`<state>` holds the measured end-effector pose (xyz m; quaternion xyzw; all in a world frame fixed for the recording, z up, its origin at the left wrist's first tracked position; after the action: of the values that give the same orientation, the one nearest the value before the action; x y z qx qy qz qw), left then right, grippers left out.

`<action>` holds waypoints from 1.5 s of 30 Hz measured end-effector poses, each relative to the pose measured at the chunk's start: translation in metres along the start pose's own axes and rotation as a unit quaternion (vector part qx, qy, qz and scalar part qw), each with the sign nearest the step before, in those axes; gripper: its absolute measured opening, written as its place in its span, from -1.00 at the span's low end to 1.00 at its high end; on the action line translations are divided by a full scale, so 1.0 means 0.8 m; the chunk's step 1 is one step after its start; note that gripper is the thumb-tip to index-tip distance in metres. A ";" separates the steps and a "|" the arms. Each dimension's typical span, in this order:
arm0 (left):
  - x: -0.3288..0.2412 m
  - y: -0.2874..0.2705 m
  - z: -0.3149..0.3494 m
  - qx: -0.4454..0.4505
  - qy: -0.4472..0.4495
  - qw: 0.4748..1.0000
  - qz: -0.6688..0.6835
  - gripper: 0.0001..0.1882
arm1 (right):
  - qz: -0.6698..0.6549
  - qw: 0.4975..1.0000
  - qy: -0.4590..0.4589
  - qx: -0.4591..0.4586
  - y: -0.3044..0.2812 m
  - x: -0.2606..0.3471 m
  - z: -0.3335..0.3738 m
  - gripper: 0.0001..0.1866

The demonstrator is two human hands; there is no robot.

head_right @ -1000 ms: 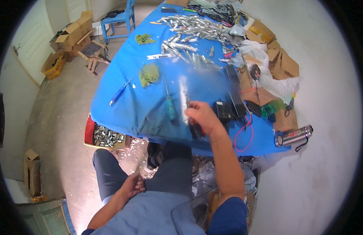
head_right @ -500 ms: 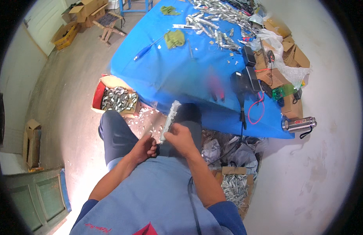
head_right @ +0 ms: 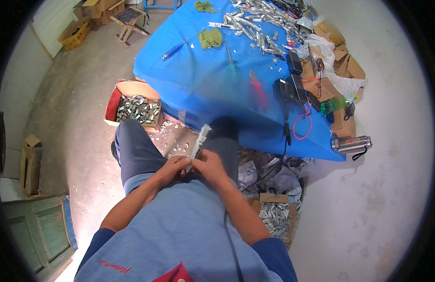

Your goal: The person disassembles a silver hardware component by hand and using a screwdriver to pry and remove small white plastic or metal parts.

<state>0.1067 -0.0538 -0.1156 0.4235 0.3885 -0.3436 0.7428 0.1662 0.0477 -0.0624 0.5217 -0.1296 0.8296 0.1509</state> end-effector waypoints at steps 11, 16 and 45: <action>-0.006 -0.002 0.012 -0.017 -0.022 0.999 -0.028 -0.51 | -0.050 0.996 -0.003 0.068 0.011 -0.003 0.009 -0.70; -0.010 -0.005 0.013 -0.031 -0.010 0.999 -0.020 -0.52 | -0.065 0.995 -0.011 0.078 0.012 -0.008 0.007 -0.65; -0.008 0.012 0.011 0.060 0.005 0.998 -0.004 -0.44 | 0.052 0.998 0.023 0.033 -0.009 0.015 0.009 -0.70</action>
<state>0.1144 -0.0567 -0.1032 0.4674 0.3731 -0.3671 0.7124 0.1703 0.0530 -0.0483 0.4995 -0.1258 0.8520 0.0932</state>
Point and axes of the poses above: each hand's wrist, its own z-axis away from the middle knuckle, its own y-axis out of the palm, x = y × z, the point moved 8 cm from there along -z, towards the middle knuckle, and after that the axes turned 2 degrees about -y, right-handed, at the moved point
